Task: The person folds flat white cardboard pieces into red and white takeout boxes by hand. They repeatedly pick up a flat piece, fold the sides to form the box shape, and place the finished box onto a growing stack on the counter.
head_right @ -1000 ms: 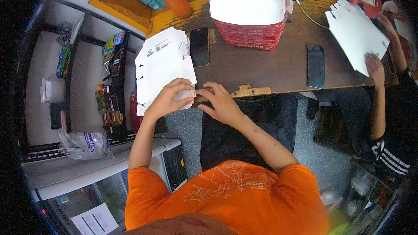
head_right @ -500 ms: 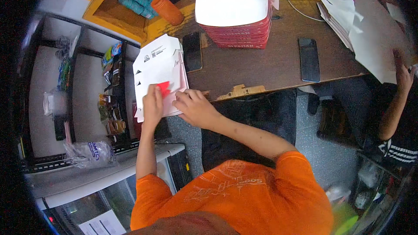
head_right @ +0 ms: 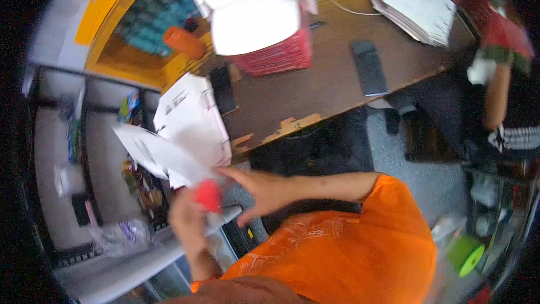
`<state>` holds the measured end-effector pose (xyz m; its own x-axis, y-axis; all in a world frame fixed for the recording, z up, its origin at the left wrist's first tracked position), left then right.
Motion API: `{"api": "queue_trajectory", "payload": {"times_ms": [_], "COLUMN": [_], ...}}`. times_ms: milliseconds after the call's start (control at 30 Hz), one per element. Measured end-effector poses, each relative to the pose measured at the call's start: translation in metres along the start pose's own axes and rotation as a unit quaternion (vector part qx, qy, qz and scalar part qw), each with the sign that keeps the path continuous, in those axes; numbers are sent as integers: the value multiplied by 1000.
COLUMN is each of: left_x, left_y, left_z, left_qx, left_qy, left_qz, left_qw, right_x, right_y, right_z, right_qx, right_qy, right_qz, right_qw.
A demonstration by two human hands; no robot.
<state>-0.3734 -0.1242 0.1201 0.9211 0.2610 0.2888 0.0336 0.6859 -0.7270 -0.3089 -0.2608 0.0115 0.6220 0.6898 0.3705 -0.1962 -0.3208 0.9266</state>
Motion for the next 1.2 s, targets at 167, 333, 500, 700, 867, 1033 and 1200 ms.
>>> {"api": "queue_trajectory", "payload": {"times_ms": [167, 333, 500, 700, 867, 1033, 1200], "left_x": [-52, -112, -125, -136, -140, -124, -126], "left_y": [38, 83, 94, 118, 145, 136, 148], "left_z": [-176, -304, -332, -331, -334, -332, -373], "left_qx": [-318, -328, -275, -464, -506, -477, -454], "left_qy": [159, 333, 427, 293, 265, 211, 286], "left_qz": [258, 470, 474, 477, 486, 512, 487], "left_qw": [898, 749, 719, 686, 662, 682, 689], "right_x": [-110, -202, -242, -287, -266, -255, -205], "right_y": [-51, -58, -64, -102, -89, -90, -66], "right_z": [34, 79, 91, 99, 133, 155, 141], "right_qx": [68, 17, -96, 119, -188, -111, -383], "right_qy": [-134, -272, -306, -428, -401, -479, -244], "right_qz": [-271, -292, -301, -426, -356, -267, -269], "right_qw": [951, 917, 898, 788, 823, 829, 850]}}
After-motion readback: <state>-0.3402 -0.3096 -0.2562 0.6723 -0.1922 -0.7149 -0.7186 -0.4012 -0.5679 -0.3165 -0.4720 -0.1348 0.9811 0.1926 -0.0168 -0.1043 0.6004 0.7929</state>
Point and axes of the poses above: each hand's wrist, its own x-axis towards the middle knuckle, its own z-axis out of the back of the hand, y = z × x, the point moved 8 cm from there along x, towards the middle knuckle, and after that the axes turned 8 degrees about -y, right-handed, at the moved point
